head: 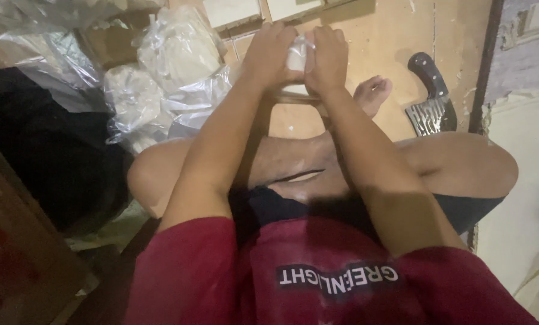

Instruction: The person sits on the floor and repeatedly picks up rectangular white blocks, places them into clear plastic bags, and sets the sealed packages aside. The process is repeated continuously with multiple blocks and bags.

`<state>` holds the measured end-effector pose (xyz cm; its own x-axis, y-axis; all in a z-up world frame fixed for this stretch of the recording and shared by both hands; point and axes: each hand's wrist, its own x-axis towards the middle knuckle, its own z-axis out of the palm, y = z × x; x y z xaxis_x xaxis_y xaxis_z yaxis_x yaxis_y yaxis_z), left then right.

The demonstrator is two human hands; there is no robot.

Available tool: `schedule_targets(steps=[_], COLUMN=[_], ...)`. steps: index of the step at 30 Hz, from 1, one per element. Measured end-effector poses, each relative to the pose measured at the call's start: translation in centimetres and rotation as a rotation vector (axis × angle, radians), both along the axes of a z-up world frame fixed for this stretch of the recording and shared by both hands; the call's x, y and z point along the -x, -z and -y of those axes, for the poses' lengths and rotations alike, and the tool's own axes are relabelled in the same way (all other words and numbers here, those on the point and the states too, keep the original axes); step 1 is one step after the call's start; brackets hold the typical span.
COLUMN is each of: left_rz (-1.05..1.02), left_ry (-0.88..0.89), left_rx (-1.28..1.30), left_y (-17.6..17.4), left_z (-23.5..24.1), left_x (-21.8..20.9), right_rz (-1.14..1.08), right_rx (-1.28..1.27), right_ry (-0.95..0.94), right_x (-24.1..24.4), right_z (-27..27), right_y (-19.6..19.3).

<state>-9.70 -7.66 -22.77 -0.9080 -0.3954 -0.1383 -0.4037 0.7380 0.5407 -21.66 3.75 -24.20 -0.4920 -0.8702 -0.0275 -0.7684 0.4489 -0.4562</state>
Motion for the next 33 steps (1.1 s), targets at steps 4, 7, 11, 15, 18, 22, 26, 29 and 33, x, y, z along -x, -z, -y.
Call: schedule_targets(steps=[4,7,11,15,18,22,26,29,33], left_rz=[0.174,0.208,0.184,0.122,0.053,0.275,-0.060,0.024,-0.063], left_ry=[-0.102,-0.180,-0.228,-0.097,-0.153,-0.271,-0.970,-0.963,-0.533], left_rx=[-0.124,-0.199,-0.272,-0.125,-0.205,-0.222,-1.016,-1.171,-0.723], left_y=[-1.5,-0.8,-5.1,-2.5,-2.5,-5.0,-6.7,-14.0,-6.4], left_z=[-0.5,-0.3,1.0,3.2,3.1,1.7,-0.2,-2.8,-3.6], left_x=[-0.2,-1.0,-4.9,-6.9,-6.3,-3.8,-0.9,-0.1,-1.3], right_rz=[0.137,0.188,0.181,0.226,0.287,0.472,0.955,1.001,0.981], right_rx=[-0.020,-0.098,-0.352,-0.419,-0.545,-0.279,-0.036,0.028,0.023], right_ry=[0.026,0.075,0.097,0.091,0.152,0.054,-0.337,-0.388,-0.343], right_x=[-0.4,0.1,4.0,3.2,2.3,4.4,3.8,2.5,2.1], right_z=[-0.4,-0.9,-1.6,-1.4,-1.7,-2.3,-1.9,-1.3,-0.6], right_y=[-0.7,-0.5,-0.9,-7.2,-10.3,-5.7,-9.8,-11.3,-9.9])
